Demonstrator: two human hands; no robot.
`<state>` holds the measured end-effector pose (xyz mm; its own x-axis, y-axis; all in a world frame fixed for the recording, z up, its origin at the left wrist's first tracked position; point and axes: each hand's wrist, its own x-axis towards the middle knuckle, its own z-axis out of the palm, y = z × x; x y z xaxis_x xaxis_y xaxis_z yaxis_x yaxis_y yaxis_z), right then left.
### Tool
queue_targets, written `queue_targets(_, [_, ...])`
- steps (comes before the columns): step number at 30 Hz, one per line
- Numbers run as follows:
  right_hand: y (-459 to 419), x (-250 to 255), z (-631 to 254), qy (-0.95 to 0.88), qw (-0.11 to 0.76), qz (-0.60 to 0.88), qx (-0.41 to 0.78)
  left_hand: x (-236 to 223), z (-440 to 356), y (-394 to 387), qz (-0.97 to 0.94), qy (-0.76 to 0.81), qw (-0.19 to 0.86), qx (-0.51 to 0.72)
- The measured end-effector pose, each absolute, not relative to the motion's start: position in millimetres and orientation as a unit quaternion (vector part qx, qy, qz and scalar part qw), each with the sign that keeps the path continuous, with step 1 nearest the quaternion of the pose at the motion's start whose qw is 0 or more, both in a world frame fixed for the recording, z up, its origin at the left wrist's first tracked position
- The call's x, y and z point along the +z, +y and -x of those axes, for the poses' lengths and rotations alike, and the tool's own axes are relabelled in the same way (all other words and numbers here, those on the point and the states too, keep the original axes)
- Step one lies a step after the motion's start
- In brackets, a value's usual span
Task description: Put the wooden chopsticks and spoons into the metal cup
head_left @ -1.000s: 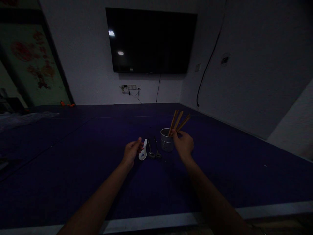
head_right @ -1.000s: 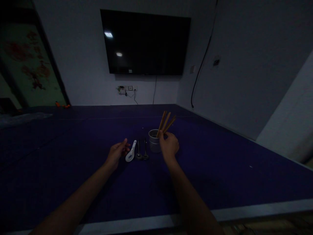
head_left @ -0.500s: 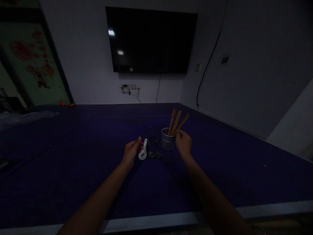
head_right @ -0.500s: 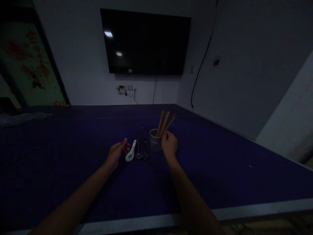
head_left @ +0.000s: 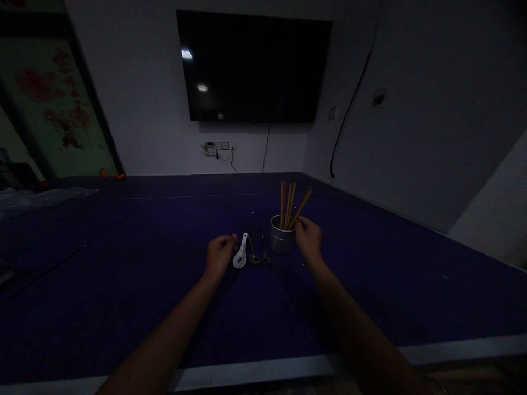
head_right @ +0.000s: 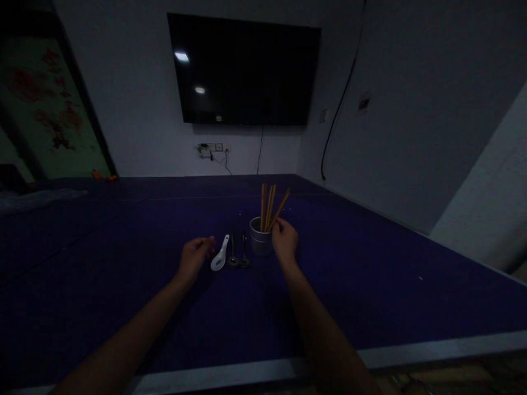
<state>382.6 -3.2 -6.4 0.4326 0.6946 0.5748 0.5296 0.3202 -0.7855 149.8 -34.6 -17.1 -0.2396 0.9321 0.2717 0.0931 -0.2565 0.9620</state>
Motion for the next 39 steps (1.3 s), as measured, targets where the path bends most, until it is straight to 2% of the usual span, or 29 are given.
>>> queue_targets(6, [-0.8,-7.9,-383.0,-0.532,0.620,0.570,0.084,-24.5,-144.3,-29.7,-0.554,0.527,0.281,0.580])
queue_targets(12, [-3.3,-6.5,-381.4,-0.527,0.628,0.563,0.105,-26.3,-144.7,-32.7,-0.650,0.566,0.167,0.479])
queue_targets(19, [-5.4,-4.5,-378.9,-0.520,0.626,0.569,0.117,-30.1,-146.6,-36.0,-0.725,0.572,0.083,0.375])
queue_targets(26, [-1.2,-10.7,-382.6,-0.543,0.622,0.556,0.096,-28.2,-151.3,-39.5,-0.746,0.602,0.054,0.281])
queue_targets(39, [-6.0,-8.5,-379.9,-0.547,0.607,0.574,0.053,-31.6,-151.9,-37.4,-0.759,0.596,0.045,0.258])
